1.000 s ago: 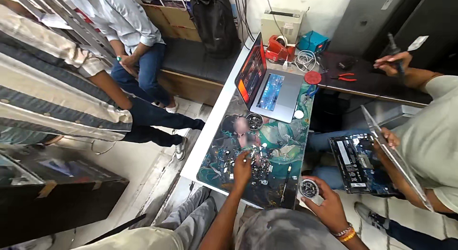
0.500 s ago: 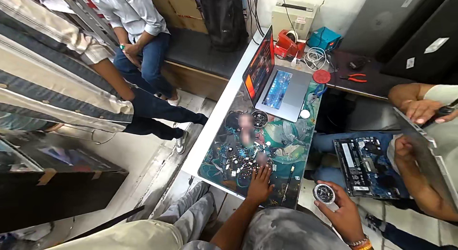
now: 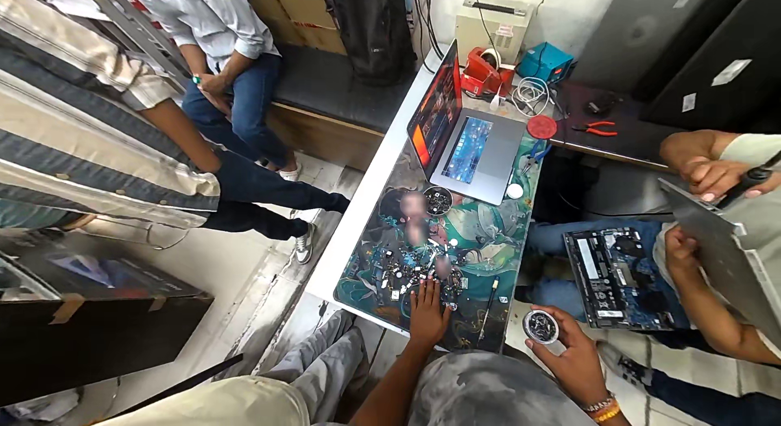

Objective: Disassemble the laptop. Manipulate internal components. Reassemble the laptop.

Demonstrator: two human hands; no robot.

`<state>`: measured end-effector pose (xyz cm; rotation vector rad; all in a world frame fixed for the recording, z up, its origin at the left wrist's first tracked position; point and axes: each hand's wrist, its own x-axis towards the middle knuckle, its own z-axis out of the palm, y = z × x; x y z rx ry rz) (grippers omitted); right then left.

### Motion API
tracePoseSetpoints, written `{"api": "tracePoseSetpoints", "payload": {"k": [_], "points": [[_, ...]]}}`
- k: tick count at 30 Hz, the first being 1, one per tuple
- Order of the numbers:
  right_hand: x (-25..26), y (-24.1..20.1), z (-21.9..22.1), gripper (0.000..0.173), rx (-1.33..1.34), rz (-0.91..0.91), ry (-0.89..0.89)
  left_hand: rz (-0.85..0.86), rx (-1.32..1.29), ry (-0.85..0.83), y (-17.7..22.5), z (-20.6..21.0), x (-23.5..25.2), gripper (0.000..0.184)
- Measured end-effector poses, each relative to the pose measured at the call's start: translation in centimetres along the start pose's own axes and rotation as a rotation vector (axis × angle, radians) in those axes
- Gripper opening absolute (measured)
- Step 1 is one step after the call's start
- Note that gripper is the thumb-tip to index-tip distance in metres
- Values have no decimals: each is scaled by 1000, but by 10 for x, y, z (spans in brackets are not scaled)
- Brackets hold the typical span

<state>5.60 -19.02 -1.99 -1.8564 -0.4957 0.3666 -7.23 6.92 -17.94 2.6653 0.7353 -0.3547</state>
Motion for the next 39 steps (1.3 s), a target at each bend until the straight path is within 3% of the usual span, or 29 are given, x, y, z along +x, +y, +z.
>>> {"api": "tracePoseSetpoints", "payload": {"k": [3,7,14,20,24,28,33,39], "points": [[-3,3,-2,61,-6,5,-5,127,-23,-88,6,-3,1,68],[-5,4,-6,60,-5,15,15,173,1,-132,5,-5,-2,66],[-5,3,-5,60,-11,13,11,98,-11,-104,7,-13,9,69],[-4,0,-6,60,17,-7,21,166,-20,-167,25,-12,13,70],[-5,2,-10,60,3,0,28,77,-79,-83,29,-19,21,77],[-6,3,-10,59,-3,-7,17,74,-22,-148,32,-23,33,74],[-5,1,-10,59,-1,-8,40,163,8,-141,21,-15,19,69],[-9,4,-8,59,3,-14,20,77,0,-84,3,-19,8,73]]}}
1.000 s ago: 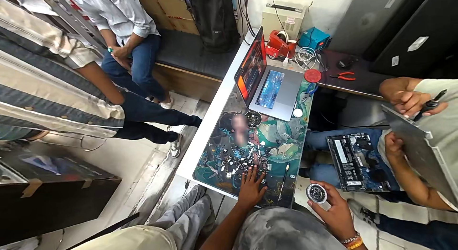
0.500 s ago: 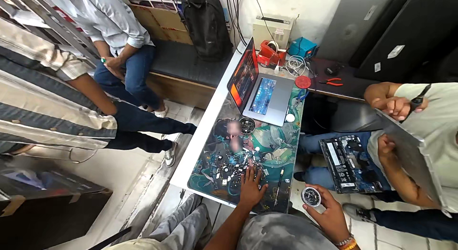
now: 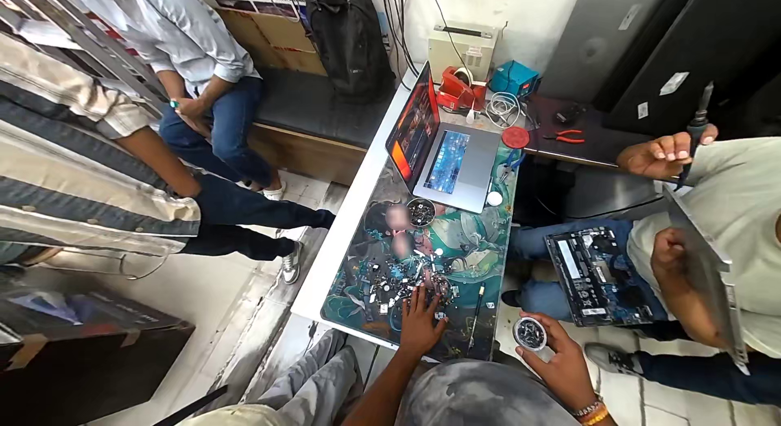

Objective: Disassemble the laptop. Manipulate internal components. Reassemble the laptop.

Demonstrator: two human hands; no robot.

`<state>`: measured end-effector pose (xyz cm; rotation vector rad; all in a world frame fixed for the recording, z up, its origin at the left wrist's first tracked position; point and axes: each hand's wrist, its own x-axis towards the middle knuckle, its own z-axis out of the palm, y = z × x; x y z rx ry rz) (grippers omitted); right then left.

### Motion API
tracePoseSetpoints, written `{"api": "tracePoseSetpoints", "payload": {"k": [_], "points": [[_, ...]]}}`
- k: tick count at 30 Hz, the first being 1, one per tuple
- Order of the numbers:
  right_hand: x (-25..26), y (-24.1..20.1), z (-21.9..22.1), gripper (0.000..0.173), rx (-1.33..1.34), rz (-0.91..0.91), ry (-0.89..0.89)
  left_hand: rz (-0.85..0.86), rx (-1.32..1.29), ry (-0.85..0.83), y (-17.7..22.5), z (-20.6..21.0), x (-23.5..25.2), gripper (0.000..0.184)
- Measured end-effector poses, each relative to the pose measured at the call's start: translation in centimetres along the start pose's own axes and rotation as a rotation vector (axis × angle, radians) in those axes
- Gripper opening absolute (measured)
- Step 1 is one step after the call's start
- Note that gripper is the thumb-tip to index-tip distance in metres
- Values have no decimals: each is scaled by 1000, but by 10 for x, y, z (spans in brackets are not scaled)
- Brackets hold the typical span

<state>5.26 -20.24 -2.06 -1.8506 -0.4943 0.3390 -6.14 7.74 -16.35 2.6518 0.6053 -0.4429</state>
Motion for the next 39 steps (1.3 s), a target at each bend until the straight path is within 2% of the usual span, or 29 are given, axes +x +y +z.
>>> {"api": "tracePoseSetpoints", "payload": {"k": [3,10,17,21,24,32,35,39], "points": [[1,-1,1,59,0,-5,-10,-52,-35,-7,4,-9,9,74],[3,-4,-1,59,5,2,1,-35,-17,-73,20,-18,34,69],[-2,-1,-3,60,-15,30,19,-111,-23,39,-2,-20,30,69],[-2,0,1,60,-6,29,9,-122,-6,39,-7,-23,26,71],[1,-1,4,59,8,22,-10,-83,-3,-2,1,-23,32,75],[2,-2,1,59,-3,19,-3,162,35,-218,25,-15,38,81],[2,-1,0,59,-6,27,7,191,37,-225,23,-10,23,79],[0,1,1,59,3,32,-1,137,-18,-151,8,-8,3,76]]}}
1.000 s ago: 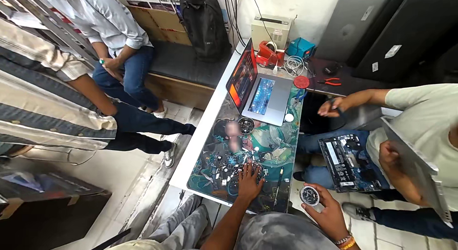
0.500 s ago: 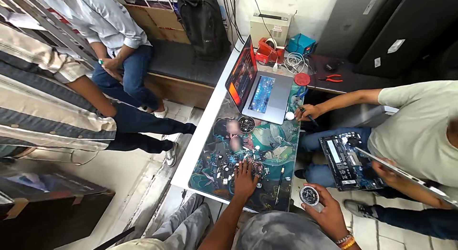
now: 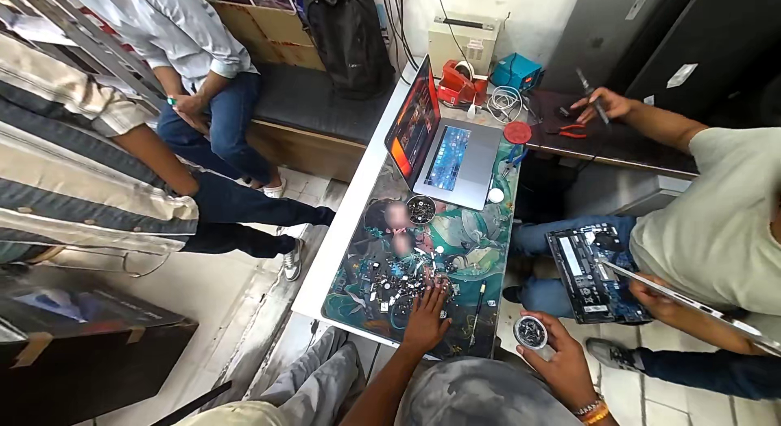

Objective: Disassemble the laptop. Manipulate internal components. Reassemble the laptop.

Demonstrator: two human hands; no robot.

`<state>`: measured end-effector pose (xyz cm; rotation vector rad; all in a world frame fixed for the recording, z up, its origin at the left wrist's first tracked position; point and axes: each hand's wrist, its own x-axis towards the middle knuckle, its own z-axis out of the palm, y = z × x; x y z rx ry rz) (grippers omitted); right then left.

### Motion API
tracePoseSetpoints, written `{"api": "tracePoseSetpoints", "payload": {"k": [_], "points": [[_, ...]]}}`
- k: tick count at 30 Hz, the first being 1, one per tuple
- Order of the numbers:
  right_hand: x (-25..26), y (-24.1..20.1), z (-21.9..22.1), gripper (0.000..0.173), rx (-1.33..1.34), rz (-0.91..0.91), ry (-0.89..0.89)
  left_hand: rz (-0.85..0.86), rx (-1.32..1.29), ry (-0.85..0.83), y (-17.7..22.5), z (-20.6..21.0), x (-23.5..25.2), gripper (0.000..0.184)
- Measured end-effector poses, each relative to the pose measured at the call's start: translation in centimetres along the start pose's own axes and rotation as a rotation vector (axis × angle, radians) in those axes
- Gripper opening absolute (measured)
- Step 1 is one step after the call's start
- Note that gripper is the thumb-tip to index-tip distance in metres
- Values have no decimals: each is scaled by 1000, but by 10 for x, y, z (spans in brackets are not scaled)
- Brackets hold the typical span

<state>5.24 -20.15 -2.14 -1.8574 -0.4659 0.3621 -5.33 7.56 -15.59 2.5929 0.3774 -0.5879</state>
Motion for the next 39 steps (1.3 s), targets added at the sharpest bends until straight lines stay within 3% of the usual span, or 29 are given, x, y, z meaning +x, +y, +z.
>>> {"api": "tracePoseSetpoints", "payload": {"k": [5,9,14,21,27,31,39], "points": [[2,-2,3,60,12,0,-18,-155,7,151,-25,-2,-2,78],[4,-3,4,60,-2,-15,-26,-215,19,163,-26,-10,13,80],[4,-3,2,60,7,-17,-7,-147,30,95,-12,2,24,85],[-1,1,1,61,13,-1,0,-73,15,59,-7,19,-1,84],[-1,1,3,60,10,-12,-15,-125,14,180,-31,20,-24,78],[3,3,5,60,-2,-27,-28,-220,-12,254,-38,20,-22,86],[5,1,3,62,14,-37,-34,-225,-51,218,-9,29,-2,91]]}}
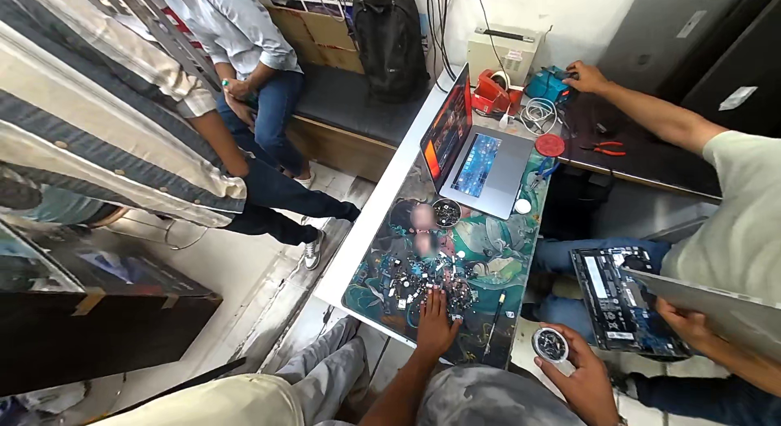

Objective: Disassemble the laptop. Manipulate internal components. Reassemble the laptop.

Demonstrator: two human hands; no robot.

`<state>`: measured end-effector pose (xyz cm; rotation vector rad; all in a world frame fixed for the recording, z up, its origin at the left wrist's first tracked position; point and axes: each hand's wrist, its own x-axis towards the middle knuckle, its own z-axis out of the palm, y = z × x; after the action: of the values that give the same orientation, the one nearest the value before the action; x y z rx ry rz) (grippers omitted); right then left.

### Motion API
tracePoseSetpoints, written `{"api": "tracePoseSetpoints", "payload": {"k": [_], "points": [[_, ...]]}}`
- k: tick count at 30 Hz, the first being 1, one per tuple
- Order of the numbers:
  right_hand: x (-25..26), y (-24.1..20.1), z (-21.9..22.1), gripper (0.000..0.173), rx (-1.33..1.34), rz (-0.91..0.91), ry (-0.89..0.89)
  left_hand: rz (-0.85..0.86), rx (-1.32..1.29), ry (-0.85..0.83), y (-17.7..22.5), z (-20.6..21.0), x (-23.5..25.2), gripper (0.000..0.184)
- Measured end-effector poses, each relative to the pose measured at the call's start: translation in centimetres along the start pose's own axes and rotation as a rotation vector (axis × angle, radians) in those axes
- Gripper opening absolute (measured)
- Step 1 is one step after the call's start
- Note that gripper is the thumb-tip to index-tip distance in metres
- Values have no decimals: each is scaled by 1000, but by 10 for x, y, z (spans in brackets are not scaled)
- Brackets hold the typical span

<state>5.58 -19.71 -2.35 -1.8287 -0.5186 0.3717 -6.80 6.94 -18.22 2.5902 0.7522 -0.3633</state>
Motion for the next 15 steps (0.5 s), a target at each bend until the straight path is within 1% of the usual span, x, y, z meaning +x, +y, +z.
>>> {"api": "tracePoseSetpoints", "payload": {"k": [4,7,9,12,13,15], "points": [[-2,1,-1,62,6,-6,-8,84,-15,-72,14,-1,2,87],[-4,-2,-1,63,0,-5,-11,147,-47,-83,13,-1,0,85],[-3,-1,-3,69,-3,-16,-32,118,-83,-41,9,-4,-4,88],[16,-18,-11,72,-41,-82,-172,20,-108,79,-2,-12,1,86],[20,-16,-13,75,-40,-88,-217,0,-100,77,-5,-18,5,84],[10,-4,-4,69,14,-25,-136,-19,-77,14,-7,-30,18,81]]}}
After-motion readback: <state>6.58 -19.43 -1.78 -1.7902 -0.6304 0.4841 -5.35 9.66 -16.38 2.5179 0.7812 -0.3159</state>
